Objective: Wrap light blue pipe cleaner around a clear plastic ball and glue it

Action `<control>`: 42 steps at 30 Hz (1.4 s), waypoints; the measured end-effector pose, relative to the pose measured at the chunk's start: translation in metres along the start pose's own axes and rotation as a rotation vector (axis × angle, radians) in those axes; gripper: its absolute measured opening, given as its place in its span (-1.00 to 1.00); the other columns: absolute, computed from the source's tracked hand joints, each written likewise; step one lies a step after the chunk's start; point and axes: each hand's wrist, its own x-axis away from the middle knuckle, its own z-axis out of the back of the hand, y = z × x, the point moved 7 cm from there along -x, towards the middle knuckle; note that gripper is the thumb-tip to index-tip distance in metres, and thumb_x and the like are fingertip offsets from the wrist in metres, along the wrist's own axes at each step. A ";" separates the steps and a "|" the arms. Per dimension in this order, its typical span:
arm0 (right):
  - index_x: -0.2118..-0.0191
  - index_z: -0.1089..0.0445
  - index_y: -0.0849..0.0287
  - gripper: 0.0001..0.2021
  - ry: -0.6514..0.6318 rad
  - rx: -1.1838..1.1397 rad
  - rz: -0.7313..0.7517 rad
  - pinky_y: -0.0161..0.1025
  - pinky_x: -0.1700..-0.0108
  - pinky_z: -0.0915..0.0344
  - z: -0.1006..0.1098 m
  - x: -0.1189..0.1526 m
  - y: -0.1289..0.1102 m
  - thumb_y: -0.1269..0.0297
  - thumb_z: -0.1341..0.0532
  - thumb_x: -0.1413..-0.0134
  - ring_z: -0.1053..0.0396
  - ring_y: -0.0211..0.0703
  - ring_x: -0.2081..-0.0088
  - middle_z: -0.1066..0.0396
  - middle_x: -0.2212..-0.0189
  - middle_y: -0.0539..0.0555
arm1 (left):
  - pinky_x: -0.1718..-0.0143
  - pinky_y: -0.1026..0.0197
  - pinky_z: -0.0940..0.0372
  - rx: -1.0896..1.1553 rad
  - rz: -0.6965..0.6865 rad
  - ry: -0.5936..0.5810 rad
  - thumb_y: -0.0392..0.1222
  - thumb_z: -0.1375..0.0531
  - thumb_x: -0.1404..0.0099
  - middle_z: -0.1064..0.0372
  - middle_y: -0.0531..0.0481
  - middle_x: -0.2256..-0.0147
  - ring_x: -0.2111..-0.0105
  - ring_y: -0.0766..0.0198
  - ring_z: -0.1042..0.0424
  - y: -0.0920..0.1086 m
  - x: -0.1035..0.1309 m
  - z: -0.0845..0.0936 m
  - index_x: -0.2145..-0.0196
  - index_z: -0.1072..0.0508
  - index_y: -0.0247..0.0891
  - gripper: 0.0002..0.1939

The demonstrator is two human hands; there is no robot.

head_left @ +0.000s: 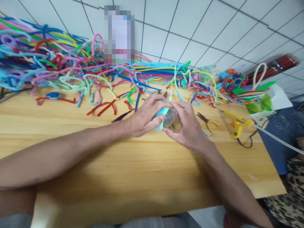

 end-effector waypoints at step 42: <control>-0.55 -0.04 0.01 -0.12 0.032 0.086 -0.002 0.45 -0.36 -0.39 0.003 0.005 -0.009 0.14 -0.42 -0.24 -0.36 0.36 -0.36 -0.36 -0.34 0.34 | -0.41 -0.38 -0.26 -0.047 -0.041 -0.003 -0.08 -0.09 -0.61 -0.24 -0.28 -0.28 -0.36 -0.10 -0.24 0.000 0.005 -0.004 -0.37 -0.28 -0.10 -0.55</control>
